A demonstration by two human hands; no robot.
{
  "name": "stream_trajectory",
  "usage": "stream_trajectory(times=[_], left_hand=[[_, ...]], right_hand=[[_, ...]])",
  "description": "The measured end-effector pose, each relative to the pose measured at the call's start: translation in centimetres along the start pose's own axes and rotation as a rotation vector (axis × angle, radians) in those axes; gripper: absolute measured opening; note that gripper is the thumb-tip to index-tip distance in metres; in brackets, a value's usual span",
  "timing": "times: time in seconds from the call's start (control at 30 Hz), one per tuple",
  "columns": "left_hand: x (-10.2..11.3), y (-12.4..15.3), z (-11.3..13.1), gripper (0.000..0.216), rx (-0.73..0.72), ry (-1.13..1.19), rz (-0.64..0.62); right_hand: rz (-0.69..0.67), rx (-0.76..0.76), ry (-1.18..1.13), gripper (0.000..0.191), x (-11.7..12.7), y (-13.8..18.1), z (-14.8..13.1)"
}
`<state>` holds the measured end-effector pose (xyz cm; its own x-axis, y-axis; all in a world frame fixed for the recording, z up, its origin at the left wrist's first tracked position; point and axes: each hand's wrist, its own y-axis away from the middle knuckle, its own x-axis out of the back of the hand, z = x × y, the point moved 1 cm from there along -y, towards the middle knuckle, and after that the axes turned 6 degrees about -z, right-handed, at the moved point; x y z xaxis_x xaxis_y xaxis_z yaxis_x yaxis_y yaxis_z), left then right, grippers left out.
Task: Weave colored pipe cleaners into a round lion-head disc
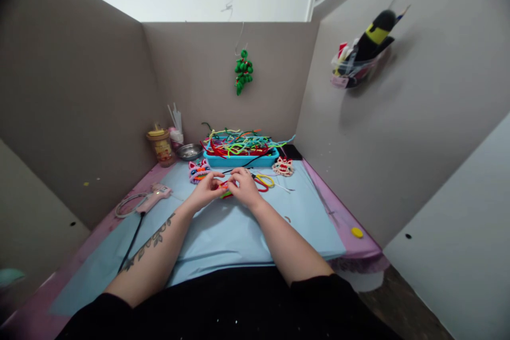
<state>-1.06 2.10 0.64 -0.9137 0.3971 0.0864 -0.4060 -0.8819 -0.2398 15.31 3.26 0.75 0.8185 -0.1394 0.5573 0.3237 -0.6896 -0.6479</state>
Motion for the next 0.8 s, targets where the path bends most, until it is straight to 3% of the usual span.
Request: stream_trajectory(times=[0.43,0.8], left_hand=[[0.1,0.0,0.0,0.057,0.033,-0.053,0.065],[1.0,-0.6,-1.1,0.064,0.041,0.024,0.028]], right_hand=[[-0.122,0.027,0.085,0.010,0.2,0.0,0.6],[-0.210,0.234,0.267,0.011,1.4,0.0,0.3]])
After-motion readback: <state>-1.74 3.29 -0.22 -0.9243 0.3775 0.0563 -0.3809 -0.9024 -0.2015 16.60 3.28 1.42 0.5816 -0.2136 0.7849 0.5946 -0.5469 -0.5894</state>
